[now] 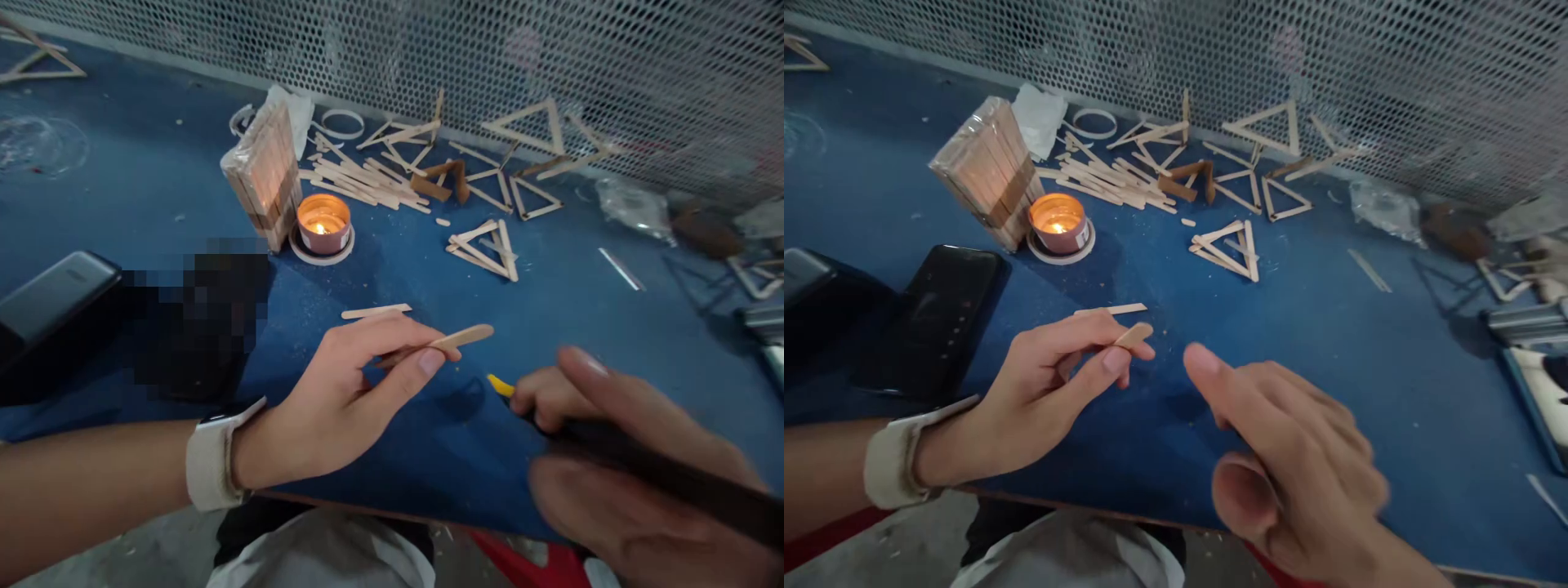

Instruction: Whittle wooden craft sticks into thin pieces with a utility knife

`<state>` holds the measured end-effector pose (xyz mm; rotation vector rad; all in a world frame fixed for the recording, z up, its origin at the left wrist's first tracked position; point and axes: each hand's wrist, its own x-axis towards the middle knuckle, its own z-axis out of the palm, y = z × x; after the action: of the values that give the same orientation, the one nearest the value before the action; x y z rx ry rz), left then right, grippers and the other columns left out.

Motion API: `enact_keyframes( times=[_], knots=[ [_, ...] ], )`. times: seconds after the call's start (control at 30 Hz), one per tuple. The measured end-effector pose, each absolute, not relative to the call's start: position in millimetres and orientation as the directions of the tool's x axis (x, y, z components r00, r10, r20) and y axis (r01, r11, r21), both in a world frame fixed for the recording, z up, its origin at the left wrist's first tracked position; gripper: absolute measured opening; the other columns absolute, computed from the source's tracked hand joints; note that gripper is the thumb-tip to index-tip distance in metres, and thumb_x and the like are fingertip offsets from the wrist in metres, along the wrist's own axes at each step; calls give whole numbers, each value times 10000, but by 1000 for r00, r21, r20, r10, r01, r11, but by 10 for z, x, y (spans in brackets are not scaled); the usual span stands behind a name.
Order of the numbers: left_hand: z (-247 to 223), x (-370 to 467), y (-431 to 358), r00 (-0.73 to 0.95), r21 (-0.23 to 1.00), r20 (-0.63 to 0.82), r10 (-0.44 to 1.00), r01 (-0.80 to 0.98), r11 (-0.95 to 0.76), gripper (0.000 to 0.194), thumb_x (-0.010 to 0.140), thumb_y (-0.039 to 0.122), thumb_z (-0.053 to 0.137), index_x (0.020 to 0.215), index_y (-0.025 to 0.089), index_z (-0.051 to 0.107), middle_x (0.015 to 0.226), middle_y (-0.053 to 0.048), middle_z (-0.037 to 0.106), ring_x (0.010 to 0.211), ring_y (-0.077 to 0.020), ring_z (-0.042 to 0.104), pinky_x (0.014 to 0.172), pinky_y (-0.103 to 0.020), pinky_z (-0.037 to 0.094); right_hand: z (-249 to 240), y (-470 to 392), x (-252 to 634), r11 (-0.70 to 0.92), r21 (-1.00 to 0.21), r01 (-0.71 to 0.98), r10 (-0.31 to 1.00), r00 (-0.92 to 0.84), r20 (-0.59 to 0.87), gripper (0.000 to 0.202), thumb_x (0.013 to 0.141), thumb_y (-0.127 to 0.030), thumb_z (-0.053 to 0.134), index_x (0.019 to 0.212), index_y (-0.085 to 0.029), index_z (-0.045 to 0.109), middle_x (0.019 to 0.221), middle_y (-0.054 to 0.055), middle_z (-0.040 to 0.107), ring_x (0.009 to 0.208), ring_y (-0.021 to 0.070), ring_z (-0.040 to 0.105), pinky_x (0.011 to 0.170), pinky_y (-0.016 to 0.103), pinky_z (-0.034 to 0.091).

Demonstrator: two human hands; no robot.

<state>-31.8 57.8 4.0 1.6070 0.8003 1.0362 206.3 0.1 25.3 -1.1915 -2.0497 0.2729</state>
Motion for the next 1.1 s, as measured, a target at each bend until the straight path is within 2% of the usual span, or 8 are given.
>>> enact_keyframes(
  times=[0.07, 0.13, 0.23, 0.33, 0.43, 0.57, 0.77, 1.1],
  knots=[
    [36, -317, 593, 419, 970, 226, 879, -12, -244, 203, 1066, 318, 620, 1083, 225, 800, 864, 2, 729, 815, -81, 655, 738, -186, 510, 206, 103, 1959, 589, -524, 615, 797, -336, 501, 516, 1119, -478, 389, 1555, -241, 528, 702, 13, 587, 565, 194, 592, 555, 344, 534],
    [24, -319, 588, 440, 983, 182, 879, -48, -180, 219, 1072, 336, 609, 1125, 235, 797, 843, 11, 724, 776, -73, 671, 703, -175, 518, 155, 210, 1870, 592, -524, 613, 798, -350, 491, 491, 1104, -491, 463, 1506, -213, 510, 659, -46, 526, 488, 142, 520, 503, 282, 469],
    [16, -323, 560, 467, 987, 152, 871, -114, -111, 194, 1065, 318, 621, 1118, 226, 784, 799, 28, 724, 705, -47, 680, 632, -133, 512, 111, 291, 1795, 551, -482, 682, 832, -400, 384, 337, 1079, -514, 548, 1218, -209, 581, 702, -52, 614, 461, 91, 513, 478, 234, 395],
    [35, -318, 535, 490, 989, 114, 864, -141, -51, 159, 1052, 287, 635, 1048, 190, 761, 731, 39, 719, 623, -30, 669, 577, -98, 507, 140, 281, 1770, 537, -507, 674, 843, -414, 342, 377, 1096, -571, 488, 975, -220, 552, 656, -49, 626, 457, 85, 519, 474, 237, 357],
    [61, -307, 529, 495, 993, 51, 867, -118, 9, 98, 1017, 257, 680, 989, 170, 716, 703, 46, 723, 586, -34, 680, 575, -87, 535, 212, 252, 1764, 511, -591, 624, 856, -435, 280, 408, 1110, -596, 402, 1024, -219, 533, 665, -38, 627, 473, 102, 518, 486, 251, 370],
    [68, -308, 524, 504, 997, 60, 862, -74, -26, 95, 974, 174, 723, 887, 161, 687, 703, 55, 741, 602, -23, 716, 587, -38, 521, 292, 234, 1790, 439, -693, 571, 861, -489, 142, 247, 1131, -452, 445, 1022, -236, 493, 681, -64, 625, 472, 87, 470, 485, 238, 348],
    [45, -313, 498, 534, 992, 105, 839, 1, -125, 81, 975, 177, 729, 896, 168, 712, 676, 57, 764, 545, -7, 688, 568, -14, 506, 353, 210, 1897, 139, -881, 452, 851, -510, -127, 308, 1130, -420, 489, 900, -228, 557, 752, -51, 592, 598, 74, 473, 559, 213, 369],
    [95, -303, 499, 541, 989, 105, 834, 26, -142, 189, 981, 180, 716, 807, 148, 649, 679, 45, 766, 563, -16, 725, 577, -2, 514, 357, 207, 1894, -253, -942, 223, 756, -562, -336, 362, 1125, -506, 462, 1065, -217, 673, 725, -41, 506, 509, 60, 395, 418, 161, 350]
  ],
)
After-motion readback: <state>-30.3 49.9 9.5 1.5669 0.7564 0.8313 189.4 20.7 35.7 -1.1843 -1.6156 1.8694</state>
